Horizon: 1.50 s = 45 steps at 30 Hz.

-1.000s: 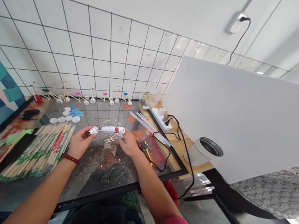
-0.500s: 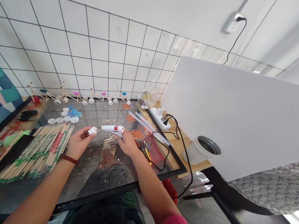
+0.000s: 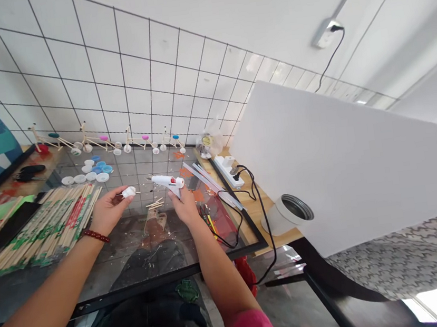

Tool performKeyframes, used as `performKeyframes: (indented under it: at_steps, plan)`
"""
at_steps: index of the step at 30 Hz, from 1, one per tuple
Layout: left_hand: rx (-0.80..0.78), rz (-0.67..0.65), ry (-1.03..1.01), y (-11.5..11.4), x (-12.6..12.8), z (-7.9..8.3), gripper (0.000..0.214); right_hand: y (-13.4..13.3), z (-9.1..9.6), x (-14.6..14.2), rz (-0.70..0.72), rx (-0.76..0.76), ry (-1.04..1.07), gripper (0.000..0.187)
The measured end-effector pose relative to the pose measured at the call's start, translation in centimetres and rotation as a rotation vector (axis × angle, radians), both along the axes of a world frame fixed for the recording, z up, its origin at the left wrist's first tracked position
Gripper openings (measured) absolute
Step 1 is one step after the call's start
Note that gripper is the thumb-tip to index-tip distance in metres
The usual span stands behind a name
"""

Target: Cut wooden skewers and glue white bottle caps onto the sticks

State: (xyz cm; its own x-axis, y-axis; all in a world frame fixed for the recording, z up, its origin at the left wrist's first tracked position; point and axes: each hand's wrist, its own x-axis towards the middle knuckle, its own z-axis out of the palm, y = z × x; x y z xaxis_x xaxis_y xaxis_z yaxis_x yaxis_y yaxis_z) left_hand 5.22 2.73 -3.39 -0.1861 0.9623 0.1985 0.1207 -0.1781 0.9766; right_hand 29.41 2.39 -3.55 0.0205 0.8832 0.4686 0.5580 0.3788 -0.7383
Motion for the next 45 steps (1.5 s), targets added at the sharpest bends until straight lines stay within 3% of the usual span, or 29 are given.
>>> performKeyframes:
  at_steps: [7, 11, 15, 19, 26, 32, 36, 41, 43, 45]
  plan:
    - [-0.049, -0.001, -0.072, 0.1, -0.1, 0.1, 0.061, 0.4, -0.7, 0.0, 0.054, -0.016, 0.176, 0.035]
    - [-0.091, -0.038, -0.224, 0.1, 0.0, 0.2, 0.062, 0.5, -0.4, 0.5, 0.049, -0.032, 0.292, 0.035]
    - [-0.196, -0.072, -0.429, 0.0, 0.1, 0.9, 0.062, 0.5, 0.3, 2.3, -0.055, 0.024, 0.231, 0.037]
    - [-0.241, -0.045, -0.493, 0.0, 0.2, 1.2, 0.057, 0.5, 1.0, 5.3, -0.218, 0.092, 0.058, 0.045]
    - [-0.259, -0.038, -0.502, 0.1, 0.2, 1.1, 0.054, 0.7, 0.3, 8.8, -0.409, -0.26, -0.104, 0.049]
    - [-0.252, -0.039, -0.533, 0.1, 0.2, 1.4, 0.05, 1.0, 0.2, 8.6, -0.47, -0.358, -0.135, 0.046]
    - [-0.258, -0.016, -0.571, 0.0, 0.2, 1.8, 0.045, 0.3, 1.4, 8.2, -0.476, -0.405, -0.24, 0.046]
    - [-0.259, 0.008, -0.617, 0.0, 0.2, 1.8, 0.042, -4.3, 4.6, 7.9, -0.544, -0.513, -0.468, 0.045]
    - [-0.262, 0.018, -0.606, 0.2, 0.2, 1.5, 0.042, -5.9, 6.1, 6.5, -0.574, -0.517, -0.516, 0.035]
    - [-0.251, 0.014, -0.572, 0.4, 0.1, 1.0, 0.043, -6.0, 7.2, 3.9, -0.395, -0.373, -0.567, 0.025]
